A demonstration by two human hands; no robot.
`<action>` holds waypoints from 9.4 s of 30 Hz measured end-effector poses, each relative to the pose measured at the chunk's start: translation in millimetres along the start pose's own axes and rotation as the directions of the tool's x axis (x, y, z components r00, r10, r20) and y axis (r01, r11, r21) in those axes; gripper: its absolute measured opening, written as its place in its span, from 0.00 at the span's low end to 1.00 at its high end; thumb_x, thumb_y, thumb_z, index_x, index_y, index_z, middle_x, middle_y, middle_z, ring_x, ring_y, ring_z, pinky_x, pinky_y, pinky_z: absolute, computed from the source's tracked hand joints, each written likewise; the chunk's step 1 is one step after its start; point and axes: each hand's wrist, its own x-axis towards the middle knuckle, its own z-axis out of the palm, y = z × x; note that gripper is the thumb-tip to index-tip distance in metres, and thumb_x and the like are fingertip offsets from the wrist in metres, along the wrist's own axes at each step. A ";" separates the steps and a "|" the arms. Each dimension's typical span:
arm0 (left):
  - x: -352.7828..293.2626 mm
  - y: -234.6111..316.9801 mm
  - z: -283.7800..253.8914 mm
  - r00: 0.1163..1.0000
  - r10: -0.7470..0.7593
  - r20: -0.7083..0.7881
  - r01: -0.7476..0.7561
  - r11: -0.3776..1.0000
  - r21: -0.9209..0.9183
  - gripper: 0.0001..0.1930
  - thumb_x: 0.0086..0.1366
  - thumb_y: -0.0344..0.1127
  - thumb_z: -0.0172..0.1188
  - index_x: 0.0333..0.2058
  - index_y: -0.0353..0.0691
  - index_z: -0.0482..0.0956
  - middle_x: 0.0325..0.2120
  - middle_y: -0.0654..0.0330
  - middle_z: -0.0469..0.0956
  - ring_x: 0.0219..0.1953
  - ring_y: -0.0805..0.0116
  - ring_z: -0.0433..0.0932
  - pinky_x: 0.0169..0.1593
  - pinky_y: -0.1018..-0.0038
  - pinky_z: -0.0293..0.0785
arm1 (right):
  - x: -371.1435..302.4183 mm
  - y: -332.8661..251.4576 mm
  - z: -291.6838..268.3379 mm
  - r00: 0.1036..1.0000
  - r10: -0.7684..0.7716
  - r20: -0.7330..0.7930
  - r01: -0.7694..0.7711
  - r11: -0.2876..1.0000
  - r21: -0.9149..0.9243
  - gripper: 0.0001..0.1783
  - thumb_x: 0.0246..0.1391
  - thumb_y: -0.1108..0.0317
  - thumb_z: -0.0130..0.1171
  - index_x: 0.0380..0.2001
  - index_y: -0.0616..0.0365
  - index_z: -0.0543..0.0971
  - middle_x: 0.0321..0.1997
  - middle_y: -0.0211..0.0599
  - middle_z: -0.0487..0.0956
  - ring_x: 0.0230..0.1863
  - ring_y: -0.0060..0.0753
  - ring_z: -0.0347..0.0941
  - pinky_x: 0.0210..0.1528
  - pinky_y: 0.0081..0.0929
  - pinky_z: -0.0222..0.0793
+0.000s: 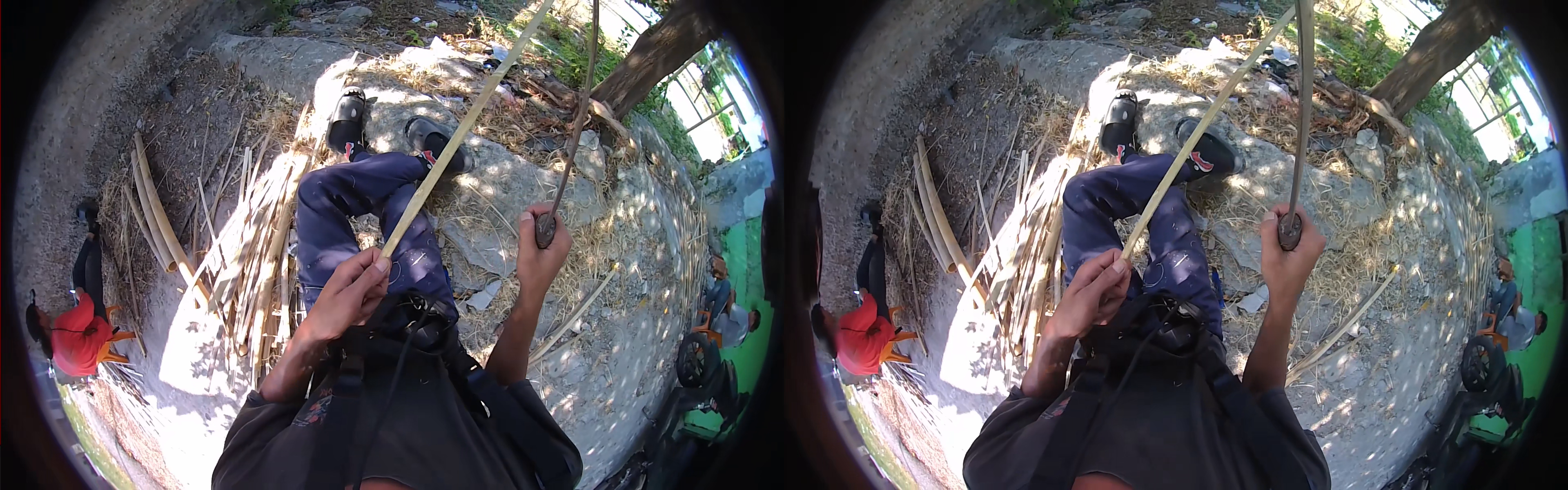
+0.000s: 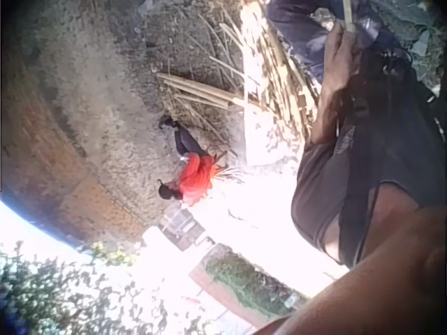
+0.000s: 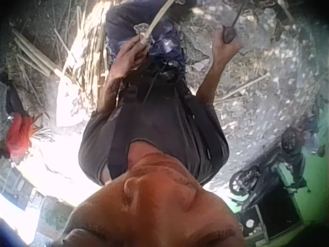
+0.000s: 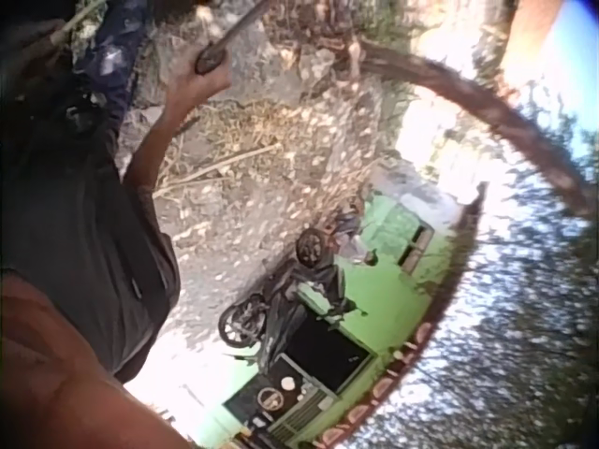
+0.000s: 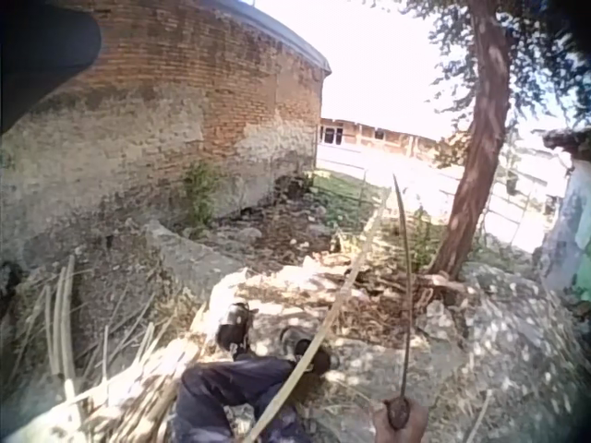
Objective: The person scrapes a bamboo stick with a utility knife and then trims the bamboo stick using a machete.
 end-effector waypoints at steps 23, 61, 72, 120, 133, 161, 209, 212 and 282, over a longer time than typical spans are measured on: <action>27.2 -7.1 -6.1 0.841 -0.195 0.504 0.241 0.970 -0.027 0.29 0.84 0.63 0.35 0.31 0.46 0.62 0.17 0.73 0.55 0.13 0.85 0.53 0.15 0.82 0.49 | -25.0 -29.4 34.3 0.904 0.283 0.319 -0.424 0.675 0.604 0.19 0.66 0.67 0.70 0.56 0.65 0.83 0.20 0.16 0.72 0.16 0.05 0.60 0.17 0.15 0.49; 37.7 -3.0 -29.7 0.958 0.061 0.281 -0.114 0.978 0.177 0.35 0.85 0.58 0.40 0.47 0.28 0.83 0.16 0.72 0.59 0.15 0.83 0.55 0.21 0.79 0.50 | -12.7 -46.8 36.6 0.983 0.135 0.125 -0.180 0.835 0.520 0.21 0.64 0.69 0.72 0.58 0.63 0.85 0.17 0.11 0.64 0.21 0.04 0.57 0.24 0.18 0.47; 25.7 -14.7 -66.3 0.960 -0.060 0.274 -0.041 0.936 0.349 0.37 0.82 0.63 0.42 0.44 0.28 0.84 0.15 0.70 0.63 0.15 0.81 0.59 0.22 0.78 0.54 | 11.0 -46.6 31.4 0.944 0.273 0.187 -0.330 0.734 0.594 0.08 0.63 0.70 0.72 0.40 0.64 0.85 0.18 0.19 0.73 0.14 0.08 0.62 0.15 0.18 0.50; 31.9 7.1 21.9 0.888 0.458 0.036 -0.407 0.748 0.525 0.14 0.65 0.25 0.72 0.47 0.33 0.79 0.49 0.59 0.76 0.52 0.72 0.77 0.55 0.72 0.74 | -49.9 -22.6 29.4 0.853 -0.314 0.417 0.443 0.859 -0.259 0.11 0.48 0.66 0.75 0.30 0.52 0.80 0.24 0.31 0.80 0.24 0.39 0.79 0.26 0.35 0.65; 22.9 8.9 31.6 0.915 0.400 -0.050 -0.275 0.711 0.648 0.11 0.67 0.27 0.69 0.47 0.34 0.84 0.38 0.58 0.82 0.42 0.71 0.81 0.45 0.69 0.77 | -50.0 -20.2 30.3 0.868 -0.328 0.373 0.443 0.850 -0.285 0.11 0.53 0.64 0.71 0.26 0.52 0.78 0.20 0.33 0.76 0.19 0.44 0.73 0.26 0.38 0.64; -26.2 -11.5 -7.9 0.921 0.364 -0.140 -0.189 0.730 0.657 0.18 0.69 0.28 0.66 0.46 0.33 0.64 0.27 0.50 0.85 0.23 0.71 0.80 0.23 0.73 0.67 | 47.6 65.2 -8.3 0.990 -0.135 -0.032 0.098 0.843 -0.530 0.09 0.57 0.67 0.69 0.33 0.59 0.79 0.19 0.43 0.76 0.21 0.53 0.75 0.29 0.42 0.68; 25.0 0.1 -3.0 0.974 0.224 -0.011 -0.145 0.668 0.730 0.16 0.77 0.43 0.63 0.43 0.31 0.80 0.19 0.51 0.70 0.22 0.63 0.65 0.30 0.63 0.64 | -29.2 31.3 12.1 0.993 0.051 0.102 -0.036 0.989 -0.143 0.13 0.61 0.63 0.72 0.32 0.59 0.80 0.17 0.31 0.71 0.16 0.26 0.68 0.23 0.30 0.62; 32.5 4.0 8.7 0.984 0.179 -0.026 -0.113 0.724 0.680 0.14 0.77 0.40 0.63 0.45 0.31 0.80 0.19 0.54 0.70 0.23 0.72 0.65 0.30 0.64 0.64 | -48.3 21.2 17.8 0.965 -0.069 0.254 0.136 0.957 -0.256 0.10 0.55 0.65 0.73 0.30 0.55 0.80 0.18 0.37 0.75 0.19 0.39 0.75 0.25 0.34 0.67; 12.8 -13.7 36.2 0.900 0.430 -0.069 -0.285 0.701 0.653 0.08 0.75 0.30 0.64 0.46 0.32 0.82 0.16 0.60 0.66 0.21 0.78 0.59 0.25 0.69 0.56 | -67.4 -3.2 33.1 0.867 -0.208 0.453 0.352 0.899 -0.259 0.14 0.39 0.66 0.73 0.32 0.50 0.82 0.25 0.32 0.83 0.24 0.43 0.80 0.28 0.38 0.72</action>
